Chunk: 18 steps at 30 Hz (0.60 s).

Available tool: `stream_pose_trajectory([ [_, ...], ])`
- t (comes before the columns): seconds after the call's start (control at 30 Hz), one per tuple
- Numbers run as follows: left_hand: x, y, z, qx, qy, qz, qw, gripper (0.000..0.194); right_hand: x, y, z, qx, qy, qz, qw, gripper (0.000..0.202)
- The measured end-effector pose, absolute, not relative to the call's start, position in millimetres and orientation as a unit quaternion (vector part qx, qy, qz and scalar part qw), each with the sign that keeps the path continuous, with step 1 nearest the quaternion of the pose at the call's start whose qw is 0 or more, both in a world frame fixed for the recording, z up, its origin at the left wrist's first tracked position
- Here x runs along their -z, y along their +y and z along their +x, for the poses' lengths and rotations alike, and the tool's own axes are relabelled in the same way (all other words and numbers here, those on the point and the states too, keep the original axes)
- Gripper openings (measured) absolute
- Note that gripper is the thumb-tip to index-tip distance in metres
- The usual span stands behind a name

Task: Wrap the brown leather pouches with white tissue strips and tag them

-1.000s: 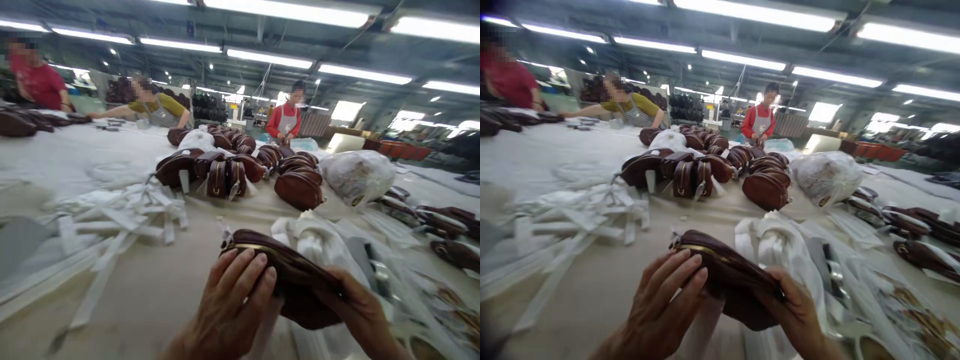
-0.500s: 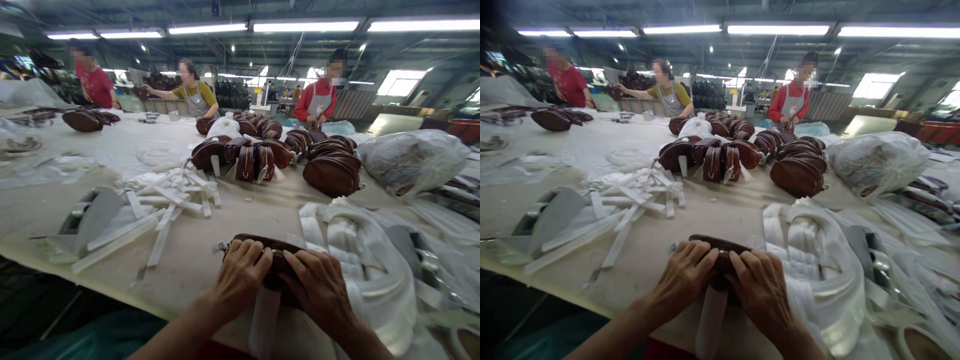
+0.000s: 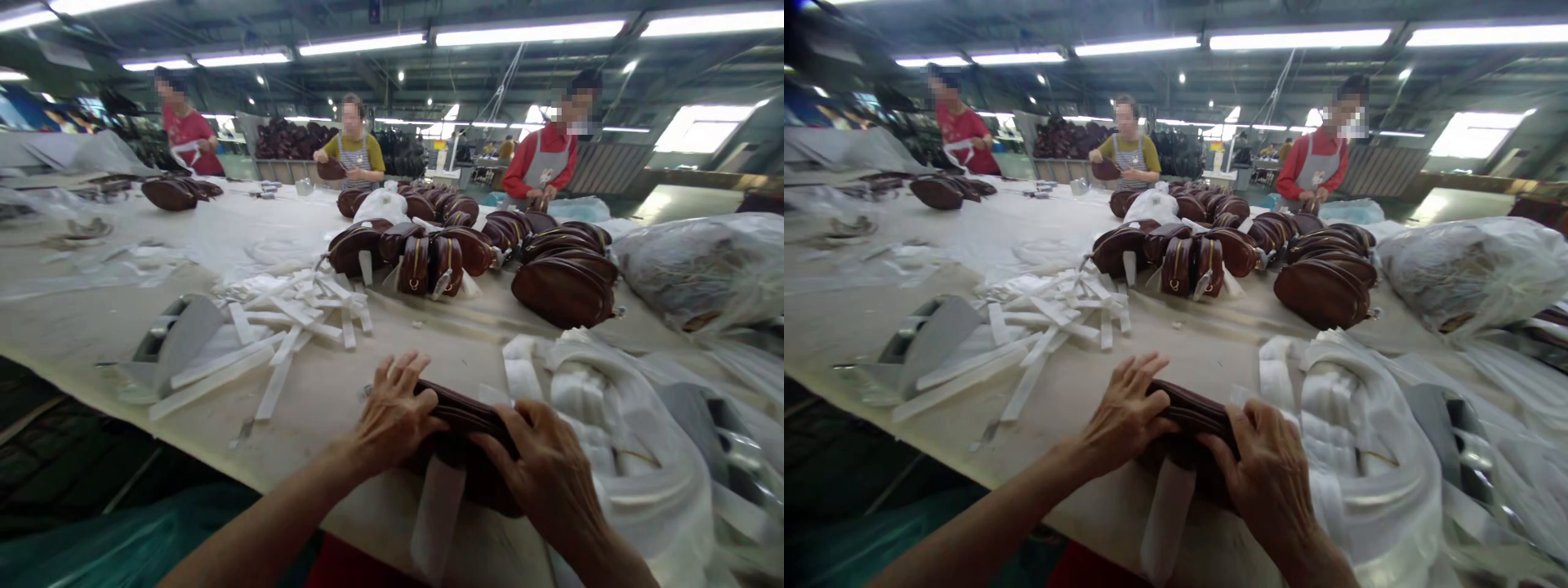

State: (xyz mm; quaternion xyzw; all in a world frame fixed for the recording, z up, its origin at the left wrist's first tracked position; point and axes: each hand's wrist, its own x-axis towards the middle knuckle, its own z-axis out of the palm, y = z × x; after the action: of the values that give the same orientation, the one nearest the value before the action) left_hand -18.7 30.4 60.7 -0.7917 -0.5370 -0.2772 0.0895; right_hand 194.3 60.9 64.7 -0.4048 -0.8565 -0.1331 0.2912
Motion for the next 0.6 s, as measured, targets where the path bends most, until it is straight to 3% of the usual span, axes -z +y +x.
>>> stream_pose_trajectory([
  [0.13, -55, 40, -26, 0.274, -0.550, -0.789, 0.005, 0.040, -55, 79, 195, 0.087, -0.877, -0.353, 0.314, 0.041],
  [0.23, -57, 40, -36, 0.275, -0.551, -0.787, 0.029, 0.053, -44, 94, 191, 0.092, -0.895, -0.297, 0.320, 0.033],
  [0.33, -66, 36, -42, 0.202, -0.549, -0.810, 0.053, 0.043, -39, 103, 182, 0.103, -0.906, -0.263, 0.316, 0.033],
  [0.43, -75, 36, -38, 0.141, -0.565, -0.810, 0.063, 0.035, -49, 113, 175, -0.004, -0.931, -0.239, 0.275, 0.030],
  [0.6, -72, 48, -25, 0.182, -0.521, -0.826, 0.120, 0.035, -90, 160, 139, -0.256, -0.937, -0.205, 0.122, 0.042],
])
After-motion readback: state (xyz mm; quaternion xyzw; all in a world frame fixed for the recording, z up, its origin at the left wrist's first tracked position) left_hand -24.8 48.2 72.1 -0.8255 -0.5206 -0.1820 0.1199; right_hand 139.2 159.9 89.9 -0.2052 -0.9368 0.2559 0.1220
